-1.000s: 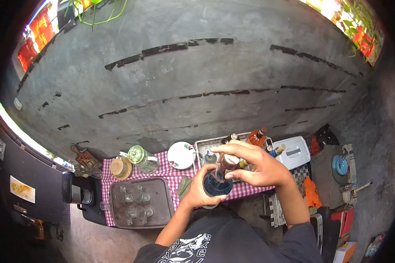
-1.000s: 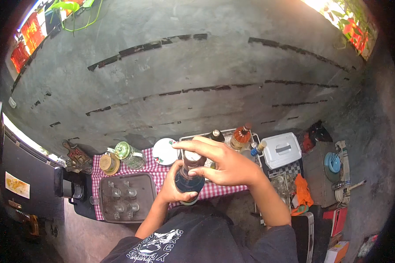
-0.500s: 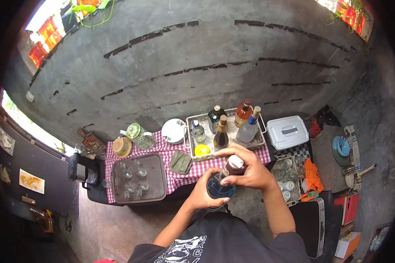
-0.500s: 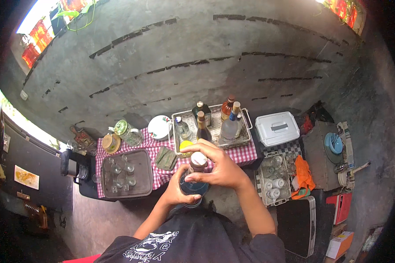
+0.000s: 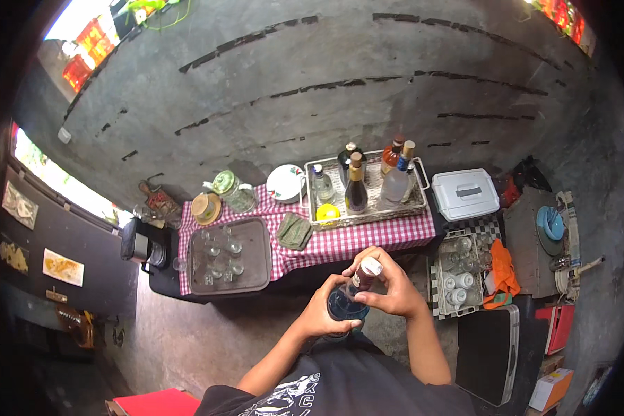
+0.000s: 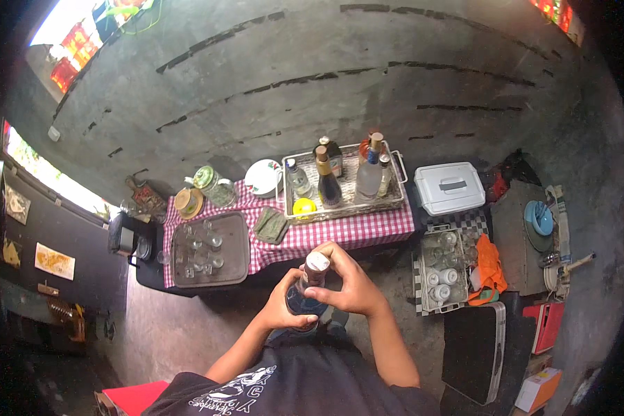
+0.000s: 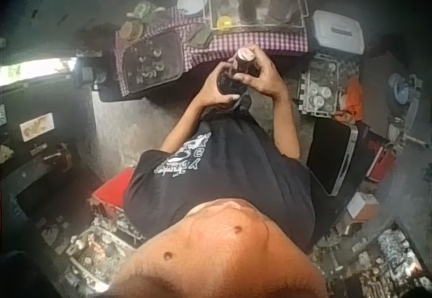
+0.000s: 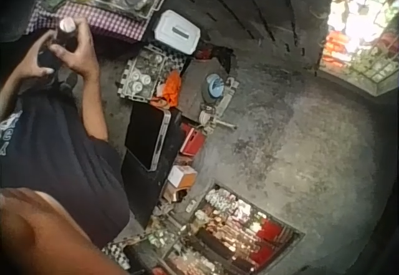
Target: Prepare and pour drinks into glasses at a bar station.
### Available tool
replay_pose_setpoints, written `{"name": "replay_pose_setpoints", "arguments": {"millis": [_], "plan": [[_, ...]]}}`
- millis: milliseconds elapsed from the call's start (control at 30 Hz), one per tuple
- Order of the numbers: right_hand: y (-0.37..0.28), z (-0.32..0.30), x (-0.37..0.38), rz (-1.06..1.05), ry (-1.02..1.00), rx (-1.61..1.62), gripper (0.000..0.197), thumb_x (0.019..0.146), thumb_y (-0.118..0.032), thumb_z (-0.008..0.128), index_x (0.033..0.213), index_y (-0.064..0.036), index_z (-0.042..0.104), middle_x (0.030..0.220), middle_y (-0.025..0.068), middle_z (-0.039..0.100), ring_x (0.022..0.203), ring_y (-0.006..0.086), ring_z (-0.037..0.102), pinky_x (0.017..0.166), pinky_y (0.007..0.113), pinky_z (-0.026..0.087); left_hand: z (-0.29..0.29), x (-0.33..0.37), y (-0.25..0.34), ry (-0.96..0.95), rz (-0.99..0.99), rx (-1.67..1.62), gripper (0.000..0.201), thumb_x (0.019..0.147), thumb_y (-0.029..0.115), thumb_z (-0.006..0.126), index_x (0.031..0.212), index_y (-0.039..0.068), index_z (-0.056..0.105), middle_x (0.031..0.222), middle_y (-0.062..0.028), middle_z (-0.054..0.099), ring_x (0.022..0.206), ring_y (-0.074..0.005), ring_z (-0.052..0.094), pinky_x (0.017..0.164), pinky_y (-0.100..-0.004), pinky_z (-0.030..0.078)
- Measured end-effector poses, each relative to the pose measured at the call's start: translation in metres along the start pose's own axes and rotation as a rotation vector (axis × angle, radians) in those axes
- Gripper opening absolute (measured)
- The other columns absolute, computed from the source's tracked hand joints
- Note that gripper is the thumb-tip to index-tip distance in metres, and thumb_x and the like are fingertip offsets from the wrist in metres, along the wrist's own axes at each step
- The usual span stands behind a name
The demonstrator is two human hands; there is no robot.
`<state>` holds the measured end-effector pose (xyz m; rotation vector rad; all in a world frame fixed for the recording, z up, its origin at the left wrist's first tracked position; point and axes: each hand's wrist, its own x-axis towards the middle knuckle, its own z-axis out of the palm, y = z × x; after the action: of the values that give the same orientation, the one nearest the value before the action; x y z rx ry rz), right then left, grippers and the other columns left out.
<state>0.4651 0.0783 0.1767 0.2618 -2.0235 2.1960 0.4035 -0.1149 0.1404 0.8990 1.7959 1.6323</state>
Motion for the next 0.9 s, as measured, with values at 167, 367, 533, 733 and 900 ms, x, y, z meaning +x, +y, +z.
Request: {"name": "replay_pose_setpoints", "arguments": {"millis": [167, 367, 533, 733, 900], "plan": [[0.006, 0.029, 0.01, -0.034, -0.01, 0.107, 0.043, 0.079, -0.023, 0.077, 0.108, -0.0033, 0.052, 0.108, 0.0085, 0.057, 0.1, 0.016, 0.058, 0.09, 0.032, 0.046, -0.018, -0.027, -0.004, 0.061, -0.046, 0.064, 0.079, 0.058, 0.031, 0.088, 0.12, 0.003, 0.049, 0.106, -0.0115, 0.062, 0.101, -0.0188, 0.061, 0.091, -0.0341, 0.047], [0.011, 0.074, 0.029, -0.017, -0.08, 0.145, 0.04, 0.08, -0.021, 0.078, 0.106, -0.0024, 0.053, 0.106, 0.0096, 0.058, 0.104, 0.0181, 0.06, 0.091, 0.033, 0.047, -0.049, -0.063, -0.01, 0.147, -0.04, 0.05, 0.079, 0.058, 0.031, 0.089, 0.121, 0.004, 0.049, 0.108, -0.0117, 0.062, 0.102, -0.02, 0.062, 0.092, -0.035, 0.047], [0.019, 0.124, 0.041, 0.0, -0.136, 0.134, 0.04, 0.08, -0.019, 0.078, 0.106, -0.0011, 0.054, 0.105, 0.0093, 0.058, 0.103, 0.019, 0.061, 0.091, 0.034, 0.049, -0.083, -0.099, -0.009, 0.221, -0.001, 0.011, 0.081, 0.059, 0.029, 0.089, 0.123, 0.003, 0.048, 0.109, -0.0111, 0.062, 0.103, -0.0184, 0.061, 0.093, -0.0339, 0.047], [0.027, 0.2, 0.051, 0.098, -0.144, 0.217, 0.037, 0.081, -0.01, 0.075, 0.112, -0.0017, 0.057, 0.107, 0.0042, 0.059, 0.104, 0.0148, 0.057, 0.094, 0.032, 0.044, -0.137, -0.153, -0.02, 0.247, -0.001, -0.045, 0.079, 0.06, 0.027, 0.089, 0.124, 0.003, 0.048, 0.108, -0.0104, 0.063, 0.102, -0.017, 0.061, 0.092, -0.0328, 0.047], [0.043, 0.265, 0.058, 0.133, -0.162, 0.187, 0.042, 0.089, -0.021, 0.066, 0.12, 0.0041, 0.055, 0.114, 0.0147, 0.063, 0.109, 0.0228, 0.061, 0.097, 0.038, 0.047, -0.182, -0.203, -0.03, 0.3, -0.024, -0.079, 0.078, 0.06, 0.027, 0.088, 0.123, 0.004, 0.048, 0.107, -0.0098, 0.063, 0.101, -0.0166, 0.061, 0.091, -0.0323, 0.047]]}}
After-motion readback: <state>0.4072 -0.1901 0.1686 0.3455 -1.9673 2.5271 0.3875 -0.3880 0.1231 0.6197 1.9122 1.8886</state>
